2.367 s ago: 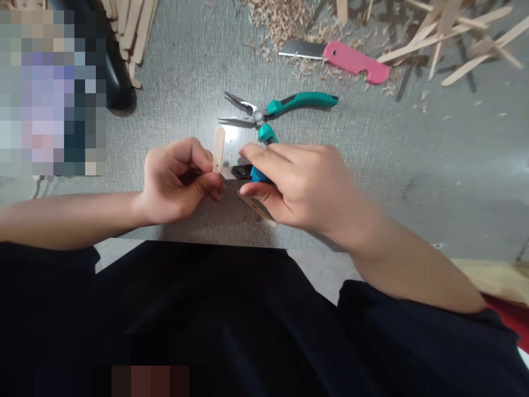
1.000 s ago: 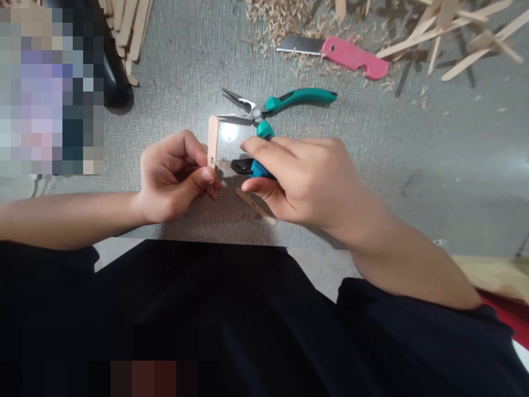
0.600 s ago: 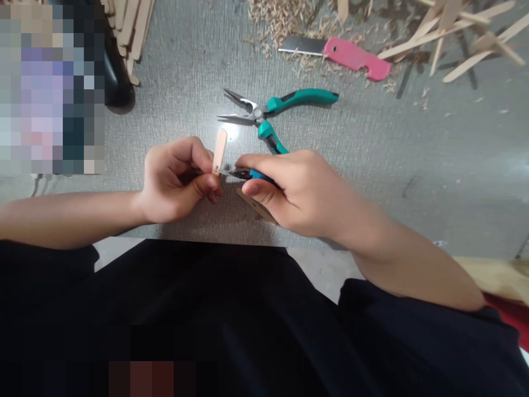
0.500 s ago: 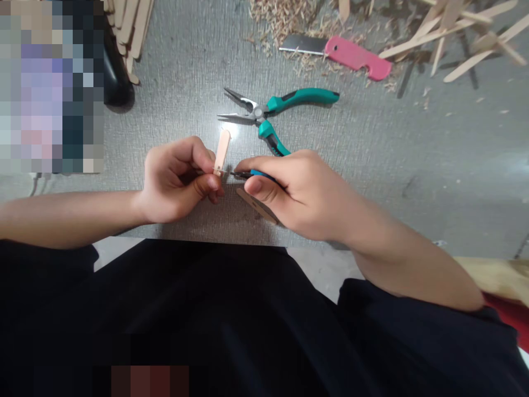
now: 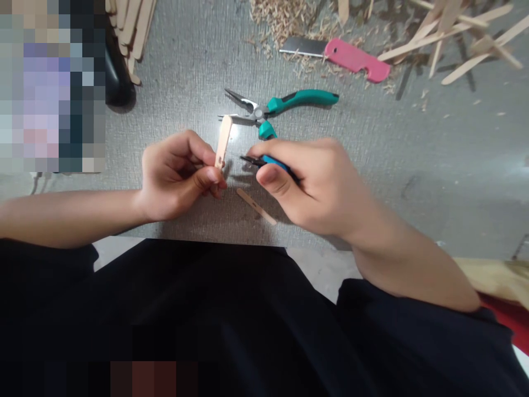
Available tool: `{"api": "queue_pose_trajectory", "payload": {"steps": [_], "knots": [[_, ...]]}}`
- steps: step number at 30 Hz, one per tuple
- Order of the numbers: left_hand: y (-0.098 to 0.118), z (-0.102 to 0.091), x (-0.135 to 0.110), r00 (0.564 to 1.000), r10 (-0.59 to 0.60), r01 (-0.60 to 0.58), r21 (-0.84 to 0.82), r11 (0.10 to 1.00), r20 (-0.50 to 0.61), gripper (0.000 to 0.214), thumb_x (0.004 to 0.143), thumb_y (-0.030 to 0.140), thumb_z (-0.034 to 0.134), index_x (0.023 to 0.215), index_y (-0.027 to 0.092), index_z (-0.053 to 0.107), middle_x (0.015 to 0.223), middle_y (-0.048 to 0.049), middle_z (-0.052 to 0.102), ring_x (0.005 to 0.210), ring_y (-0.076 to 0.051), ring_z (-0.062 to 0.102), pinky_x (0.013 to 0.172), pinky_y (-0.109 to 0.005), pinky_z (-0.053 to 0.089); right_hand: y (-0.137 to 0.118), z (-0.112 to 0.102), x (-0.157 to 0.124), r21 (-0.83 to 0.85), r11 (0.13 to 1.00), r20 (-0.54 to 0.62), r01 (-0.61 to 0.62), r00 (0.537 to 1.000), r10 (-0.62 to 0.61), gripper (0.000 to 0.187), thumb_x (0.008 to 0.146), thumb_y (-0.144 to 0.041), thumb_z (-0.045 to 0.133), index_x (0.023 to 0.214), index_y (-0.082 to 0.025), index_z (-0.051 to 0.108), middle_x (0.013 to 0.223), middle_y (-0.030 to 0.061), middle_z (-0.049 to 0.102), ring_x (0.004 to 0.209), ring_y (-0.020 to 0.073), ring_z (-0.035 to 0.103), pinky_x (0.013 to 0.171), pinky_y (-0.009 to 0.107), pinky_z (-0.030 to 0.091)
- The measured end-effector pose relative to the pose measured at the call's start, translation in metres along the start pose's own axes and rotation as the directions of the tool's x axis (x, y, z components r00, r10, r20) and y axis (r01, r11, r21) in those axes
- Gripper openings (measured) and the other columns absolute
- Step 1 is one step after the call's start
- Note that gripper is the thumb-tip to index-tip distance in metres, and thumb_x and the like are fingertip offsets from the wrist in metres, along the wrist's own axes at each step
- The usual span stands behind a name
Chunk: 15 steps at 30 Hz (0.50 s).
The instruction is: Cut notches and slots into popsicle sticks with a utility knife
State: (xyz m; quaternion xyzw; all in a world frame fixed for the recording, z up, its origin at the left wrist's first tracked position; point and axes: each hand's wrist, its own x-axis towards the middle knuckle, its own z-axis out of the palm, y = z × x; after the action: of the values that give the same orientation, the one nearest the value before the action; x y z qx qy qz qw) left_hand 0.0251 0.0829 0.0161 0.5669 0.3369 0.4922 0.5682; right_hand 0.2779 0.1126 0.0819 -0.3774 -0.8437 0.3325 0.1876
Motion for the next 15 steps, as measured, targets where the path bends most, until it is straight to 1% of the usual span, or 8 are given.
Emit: {"api": "queue_pose_trajectory", "payload": {"steps": [1,3,6,8,13,15], "knots": [[-0.0005,0.0001,0.0005,1.0,-0.014,0.014,-0.001,1.0,-0.003,0.04,0.105,0.063,0.08,0.099,0.026,0.066,0.077,0.0066,0.076,0.061,-0.008,0.074,0.054,-0.02,0.063,-0.0007,-0.0001,0.0003,-0.07,0.998,-0.026,0.004,1.0,-0.006,0.06,0.121,-0.071,0.042,0.121,-0.026,0.08,0.066,-0.0021,0.06,0.053,0.0156,0.054,0.058,0.033,0.044],[-0.0023,0.0,0.002,0.999,-0.031,0.031,-0.014,0.999,-0.007,0.042,0.104,0.066,0.079,0.101,0.025,0.066,0.078,0.0053,0.076,0.064,-0.01,0.076,0.054,-0.022,0.064,-0.0026,-0.0003,0.0019,-0.107,0.994,-0.036,-0.002,0.999,-0.002,0.064,0.119,-0.075,0.042,0.119,-0.025,0.081,0.069,0.0006,0.065,0.057,0.018,0.059,0.062,0.035,0.047],[-0.005,-0.0006,0.0045,0.999,-0.051,0.051,-0.056,0.997,-0.013,0.042,0.103,0.064,0.082,0.101,0.025,0.067,0.078,0.0042,0.076,0.064,-0.011,0.076,0.055,-0.023,0.065,-0.0035,0.0006,0.0039,-0.185,0.982,0.004,0.029,1.0,-0.029,0.071,0.119,-0.078,0.034,0.12,-0.024,0.081,0.081,0.0052,0.076,0.067,0.0219,0.07,0.067,0.037,0.05],[-0.0053,-0.0011,0.0056,0.997,-0.073,0.072,-0.08,0.994,-0.01,0.044,0.101,0.066,0.083,0.101,0.025,0.067,0.077,0.0046,0.075,0.061,-0.01,0.074,0.054,-0.023,0.064,-0.0015,0.0022,0.0037,-0.232,0.971,0.001,0.054,0.998,-0.055,0.071,0.119,-0.077,0.033,0.122,-0.025,0.08,0.088,0.0064,0.08,0.072,0.0234,0.074,0.068,0.038,0.051],[0.0011,-0.0023,0.005,0.989,-0.147,0.148,-0.077,0.986,0.021,0.047,0.1,0.068,0.082,0.101,0.024,0.067,0.08,0.0029,0.076,0.065,-0.011,0.076,0.056,-0.024,0.065,0.0046,0.0061,0.0016,-0.312,0.945,-0.015,0.096,0.994,-0.106,0.067,0.122,-0.073,0.033,0.128,-0.023,0.077,0.096,0.0067,0.085,0.079,0.0234,0.078,0.069,0.037,0.051],[0.0036,-0.0026,0.0045,0.988,-0.15,0.152,-0.066,0.986,0.028,0.044,0.102,0.066,0.081,0.102,0.024,0.068,0.081,0.0024,0.077,0.068,-0.011,0.077,0.059,-0.024,0.066,0.0054,0.0069,0.0014,-0.323,0.941,-0.012,0.1,0.994,-0.109,0.067,0.122,-0.071,0.034,0.129,-0.021,0.077,0.097,0.0074,0.086,0.08,0.0236,0.078,0.07,0.038,0.051]]}}
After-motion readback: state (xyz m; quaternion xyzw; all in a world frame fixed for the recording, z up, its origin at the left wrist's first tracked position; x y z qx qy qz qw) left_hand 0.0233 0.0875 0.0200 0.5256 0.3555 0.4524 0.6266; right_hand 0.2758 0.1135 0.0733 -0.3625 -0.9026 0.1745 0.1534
